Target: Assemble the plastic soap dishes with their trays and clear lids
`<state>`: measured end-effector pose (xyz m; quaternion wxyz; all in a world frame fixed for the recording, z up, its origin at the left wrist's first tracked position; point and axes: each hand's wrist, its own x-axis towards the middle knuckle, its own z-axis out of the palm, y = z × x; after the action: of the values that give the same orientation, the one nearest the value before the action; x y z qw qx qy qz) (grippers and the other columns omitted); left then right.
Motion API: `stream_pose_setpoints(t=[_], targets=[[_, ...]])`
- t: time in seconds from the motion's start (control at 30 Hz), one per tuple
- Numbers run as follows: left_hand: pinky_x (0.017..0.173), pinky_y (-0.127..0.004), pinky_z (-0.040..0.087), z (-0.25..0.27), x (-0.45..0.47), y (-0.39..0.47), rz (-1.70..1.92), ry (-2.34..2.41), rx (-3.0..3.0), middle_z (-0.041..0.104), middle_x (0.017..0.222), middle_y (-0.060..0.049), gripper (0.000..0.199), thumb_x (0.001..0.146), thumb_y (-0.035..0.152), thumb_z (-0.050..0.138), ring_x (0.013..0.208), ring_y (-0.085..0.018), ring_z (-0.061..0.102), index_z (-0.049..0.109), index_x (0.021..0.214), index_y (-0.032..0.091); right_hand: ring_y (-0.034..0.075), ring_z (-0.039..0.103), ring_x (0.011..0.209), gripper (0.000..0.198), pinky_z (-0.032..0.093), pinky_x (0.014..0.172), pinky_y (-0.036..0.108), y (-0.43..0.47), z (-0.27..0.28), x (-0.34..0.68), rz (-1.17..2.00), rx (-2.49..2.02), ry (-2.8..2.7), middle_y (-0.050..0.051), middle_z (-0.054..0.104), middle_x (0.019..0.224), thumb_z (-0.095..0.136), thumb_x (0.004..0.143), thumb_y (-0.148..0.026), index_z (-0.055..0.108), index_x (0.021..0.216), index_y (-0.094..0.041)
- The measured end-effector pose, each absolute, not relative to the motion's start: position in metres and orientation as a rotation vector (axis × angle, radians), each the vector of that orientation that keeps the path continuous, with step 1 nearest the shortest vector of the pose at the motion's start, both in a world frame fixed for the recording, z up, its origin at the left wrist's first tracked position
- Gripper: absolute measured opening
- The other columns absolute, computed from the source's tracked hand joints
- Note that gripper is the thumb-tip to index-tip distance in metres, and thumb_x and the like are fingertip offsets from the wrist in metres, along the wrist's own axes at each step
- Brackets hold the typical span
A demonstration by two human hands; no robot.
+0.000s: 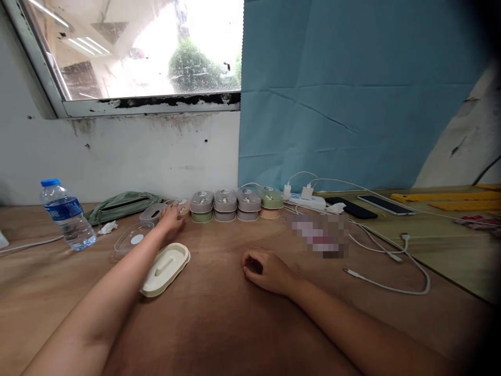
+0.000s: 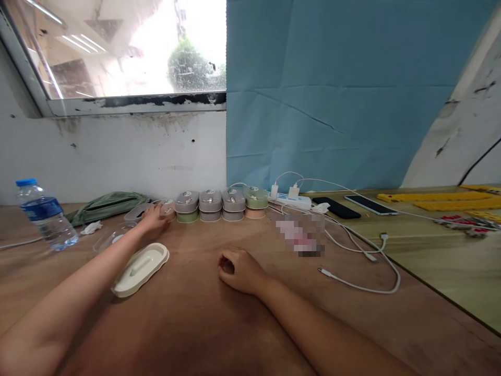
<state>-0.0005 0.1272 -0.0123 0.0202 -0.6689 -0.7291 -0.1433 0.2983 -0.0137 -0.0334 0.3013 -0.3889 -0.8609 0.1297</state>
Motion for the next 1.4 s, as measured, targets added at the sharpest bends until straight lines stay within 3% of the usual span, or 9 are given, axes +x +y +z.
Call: stream_pose_setpoints(t=[0.17, 0.33, 0.6, 1.23, 1.4], targets=[[0.095, -0.035, 0.026, 0.001, -0.029, 0.108, -0.422, -2.192, -1.957, 0.039, 0.123, -0.014, 0.053, 0.07, 0.038, 0.048, 0.115, -0.03, 0.033, 0.043, 0.118, 0.016, 0.015, 0.055, 0.069, 0.015, 0.042, 0.063, 0.025, -0.014, -0.033, 0.298, 0.35, -1.045, -2.289, 0.001, 0.061, 0.074, 0.049, 0.065, -0.007, 0.055, 0.073, -0.019], [0.08, -0.038, 0.038, 0.006, -0.064, 0.079, -0.17, -2.32, -1.952, 0.056, 0.1, -0.015, 0.045, 0.06, 0.049, 0.055, 0.097, -0.034, 0.049, 0.059, 0.09, 0.015, 0.015, 0.055, 0.069, 0.014, 0.042, 0.063, 0.025, -0.013, -0.034, 0.297, 0.349, -1.043, -2.297, 0.001, 0.061, 0.074, 0.049, 0.066, -0.008, 0.055, 0.073, -0.019], [0.063, -0.03, 0.042, -0.017, -0.075, 0.042, -0.255, -2.355, -1.996, 0.064, 0.088, -0.012, 0.019, 0.067, 0.029, 0.048, 0.082, -0.027, 0.059, 0.06, 0.076, 0.017, 0.015, 0.054, 0.068, 0.012, 0.041, 0.061, 0.024, -0.013, -0.035, 0.296, 0.347, -1.057, -2.3, 0.001, 0.059, 0.072, 0.048, 0.067, -0.009, 0.054, 0.072, -0.019], [0.054, -0.025, 0.037, -0.012, -0.088, 0.031, -0.16, -2.404, -2.128, 0.064, 0.074, -0.009, 0.008, 0.059, 0.023, 0.052, 0.071, -0.022, 0.058, 0.056, 0.062, 0.017, 0.014, 0.052, 0.068, 0.012, 0.04, 0.064, 0.025, -0.018, -0.031, 0.296, 0.403, -1.032, -2.341, 0.0, 0.059, 0.072, 0.048, 0.067, -0.009, 0.053, 0.072, -0.019], [0.06, -0.029, 0.042, -0.001, -0.092, 0.04, -0.139, -2.435, -2.007, 0.062, 0.082, -0.014, 0.038, 0.061, 0.05, 0.052, 0.076, -0.027, 0.058, 0.058, 0.072, 0.013, 0.014, 0.052, 0.068, 0.011, 0.04, 0.064, 0.025, -0.017, -0.032, 0.296, 0.413, -1.023, -2.339, 0.0, 0.059, 0.072, 0.049, 0.067, -0.009, 0.053, 0.071, -0.019]])
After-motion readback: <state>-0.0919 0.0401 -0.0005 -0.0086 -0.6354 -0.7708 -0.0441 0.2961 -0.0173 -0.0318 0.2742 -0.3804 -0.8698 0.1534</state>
